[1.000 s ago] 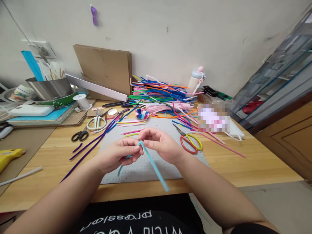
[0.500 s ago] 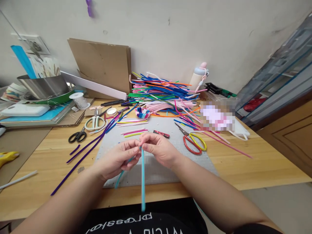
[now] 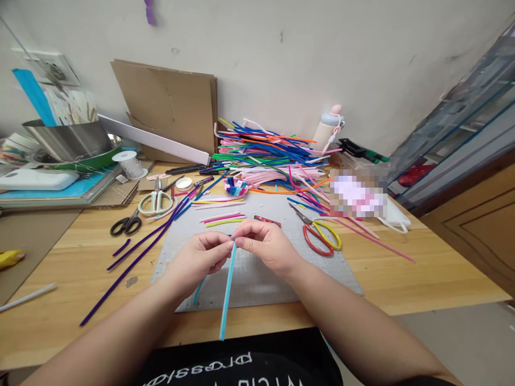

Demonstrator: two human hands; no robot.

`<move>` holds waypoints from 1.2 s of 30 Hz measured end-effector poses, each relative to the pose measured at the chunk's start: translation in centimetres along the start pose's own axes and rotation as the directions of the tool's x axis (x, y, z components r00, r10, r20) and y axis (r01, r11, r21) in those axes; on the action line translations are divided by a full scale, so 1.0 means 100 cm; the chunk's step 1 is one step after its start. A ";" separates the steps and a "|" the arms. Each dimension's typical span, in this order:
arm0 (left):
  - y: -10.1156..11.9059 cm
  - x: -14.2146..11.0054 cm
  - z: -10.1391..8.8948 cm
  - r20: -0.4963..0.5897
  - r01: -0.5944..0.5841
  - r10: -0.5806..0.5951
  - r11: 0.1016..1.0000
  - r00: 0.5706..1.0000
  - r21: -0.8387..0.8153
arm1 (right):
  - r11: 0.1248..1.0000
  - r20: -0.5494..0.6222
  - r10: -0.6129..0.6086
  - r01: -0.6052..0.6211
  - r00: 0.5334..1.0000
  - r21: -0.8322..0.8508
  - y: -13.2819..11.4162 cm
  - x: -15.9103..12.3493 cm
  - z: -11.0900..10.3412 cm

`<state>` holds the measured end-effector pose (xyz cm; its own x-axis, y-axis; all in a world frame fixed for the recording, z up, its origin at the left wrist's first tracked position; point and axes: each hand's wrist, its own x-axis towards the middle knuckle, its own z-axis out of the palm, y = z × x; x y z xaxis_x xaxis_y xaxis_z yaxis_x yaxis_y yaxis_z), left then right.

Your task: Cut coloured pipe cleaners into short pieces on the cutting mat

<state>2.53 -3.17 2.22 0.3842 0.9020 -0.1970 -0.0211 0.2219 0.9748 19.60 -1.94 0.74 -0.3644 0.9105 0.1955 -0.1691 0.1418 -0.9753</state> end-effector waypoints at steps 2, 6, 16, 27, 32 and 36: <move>-0.001 0.000 0.001 -0.019 -0.007 0.007 1.000 1.000 0.023 | 1.000 -0.012 -0.006 0.006 1.000 -0.023 0.000 -0.001 0.000; -0.002 0.000 0.001 -0.019 0.005 -0.004 0.999 1.000 0.036 | 1.000 -0.026 -0.008 0.008 1.000 -0.023 0.002 -0.001 -0.001; 0.000 -0.004 0.002 0.243 0.216 -0.144 0.929 0.959 -0.302 | 0.986 -0.045 -0.055 0.047 0.997 -0.162 -0.002 0.000 -0.005; 0.000 -0.001 0.001 0.076 0.144 -0.126 0.937 0.989 -0.319 | -0.044 -0.485 0.046 -0.484 0.873 -0.874 0.003 -0.042 -0.135; 0.000 -0.001 0.002 0.009 0.126 -0.132 0.922 0.991 -0.365 | -0.080 -0.474 0.131 -0.467 0.871 -0.881 0.018 -0.058 -0.155; 0.000 0.000 0.001 -0.007 0.109 -0.120 0.923 0.993 -0.369 | 0.075 -0.479 0.142 -0.492 0.866 -0.867 0.004 -0.062 -0.159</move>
<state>2.62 -3.22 2.20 0.3778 0.8714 -0.3131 -0.3179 0.4396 0.8401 36.33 -1.35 -2.48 0.0994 0.9949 -0.0187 0.9609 -0.1008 -0.2580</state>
